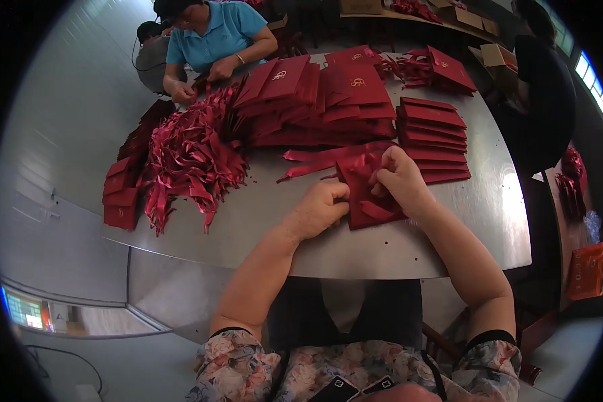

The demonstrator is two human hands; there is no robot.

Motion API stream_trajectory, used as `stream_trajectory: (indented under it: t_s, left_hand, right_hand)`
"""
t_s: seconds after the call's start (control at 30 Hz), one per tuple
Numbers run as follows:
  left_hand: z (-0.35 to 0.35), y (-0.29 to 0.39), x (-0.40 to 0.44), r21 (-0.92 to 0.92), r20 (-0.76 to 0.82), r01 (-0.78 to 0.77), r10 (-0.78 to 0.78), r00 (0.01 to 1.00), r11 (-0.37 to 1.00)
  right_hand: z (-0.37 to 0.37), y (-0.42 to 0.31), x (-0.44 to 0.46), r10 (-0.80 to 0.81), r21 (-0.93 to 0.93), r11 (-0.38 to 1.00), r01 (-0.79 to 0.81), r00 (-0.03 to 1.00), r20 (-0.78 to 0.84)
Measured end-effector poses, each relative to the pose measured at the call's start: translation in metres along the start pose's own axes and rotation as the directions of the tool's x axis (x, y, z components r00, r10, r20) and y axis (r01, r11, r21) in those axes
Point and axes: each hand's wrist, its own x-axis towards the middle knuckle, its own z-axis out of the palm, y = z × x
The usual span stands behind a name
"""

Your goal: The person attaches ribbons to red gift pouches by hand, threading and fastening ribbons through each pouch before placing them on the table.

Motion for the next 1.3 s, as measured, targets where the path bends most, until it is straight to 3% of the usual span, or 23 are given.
stream_trajectory:
  t_s: [0.17, 0.23, 0.3, 0.33, 0.4, 0.57, 0.6, 0.67, 0.77, 0.87, 0.97, 1.03, 1.1, 1.3]
  left_hand:
    - [-0.006, 0.003, -0.005, 0.108, -0.02, -0.058, 0.06, 0.998, 0.992]
    - [-0.017, -0.004, -0.012, 0.345, -0.094, -0.095, 0.135, 0.986, 0.934]
    - [-0.031, -0.005, -0.023, 0.348, -0.154, -0.026, 0.084, 0.984, 0.937]
    - [-0.036, -0.005, -0.028, 0.335, -0.218, 0.035, 0.041, 0.975, 0.942]
    - [-0.043, -0.007, -0.027, 0.368, -0.19, 0.07, 0.001, 0.982, 0.927]
    - [-0.044, 0.016, -0.016, 0.538, -0.197, -0.067, 0.202, 0.959, 0.84]
    - [-0.044, 0.012, -0.01, 0.539, -0.197, -0.07, 0.207, 0.958, 0.839]
    - [-0.044, 0.0, 0.004, 0.56, -0.045, -0.261, 0.343, 0.938, 0.787]
    - [-0.043, -0.006, 0.015, 0.585, 0.047, -0.301, 0.339, 0.94, 0.754]
    - [-0.044, -0.008, 0.018, 0.426, 0.057, -0.251, 0.251, 0.966, 0.869]
    - [-0.042, -0.014, 0.025, 0.407, 0.014, -0.229, 0.245, 0.97, 0.884]
    - [-0.042, -0.014, 0.027, 0.438, 0.014, -0.228, 0.247, 0.969, 0.87]
    - [-0.041, -0.015, 0.028, 0.469, 0.016, -0.228, 0.25, 0.968, 0.853]
    - [-0.044, -0.02, 0.028, 0.511, -0.018, -0.212, 0.257, 0.966, 0.833]
  right_hand:
    - [-0.014, 0.016, 0.008, -0.106, 0.036, 0.994, 0.105, 0.993, 0.044]
    - [-0.011, 0.013, 0.004, -0.13, 0.022, 0.991, 0.129, 0.99, 0.048]
    - [-0.011, 0.009, 0.005, -0.04, 0.277, 0.961, 0.02, 0.997, 0.064]
    - [-0.009, 0.011, 0.006, -0.038, 0.289, 0.957, 0.019, 0.997, 0.063]
    - [-0.005, 0.012, 0.008, -0.069, 0.259, 0.963, 0.069, 0.998, -0.008]
    - [-0.004, 0.009, 0.007, 0.014, 0.397, 0.918, 0.014, 0.998, -0.069]
    - [-0.003, 0.01, 0.008, 0.031, 0.448, 0.894, 0.028, 0.992, -0.123]
    - [-0.005, 0.017, 0.012, 0.022, 0.435, 0.9, 0.034, 0.992, -0.123]
    - [-0.008, 0.021, 0.015, 0.012, 0.425, 0.904, 0.05, 0.99, -0.14]
    - [-0.01, 0.02, 0.012, -0.012, 0.436, 0.897, 0.069, 0.991, -0.131]
    - [-0.009, 0.019, 0.01, -0.045, 0.419, 0.904, 0.084, 0.994, -0.101]
    - [-0.006, 0.012, 0.007, -0.059, 0.394, 0.914, 0.09, 0.994, -0.091]
    - [-0.004, 0.005, 0.002, -0.06, 0.254, 0.965, 0.07, 0.997, -0.045]
    - [-0.009, 0.01, 0.005, -0.062, 0.319, 0.945, 0.073, 0.997, -0.045]
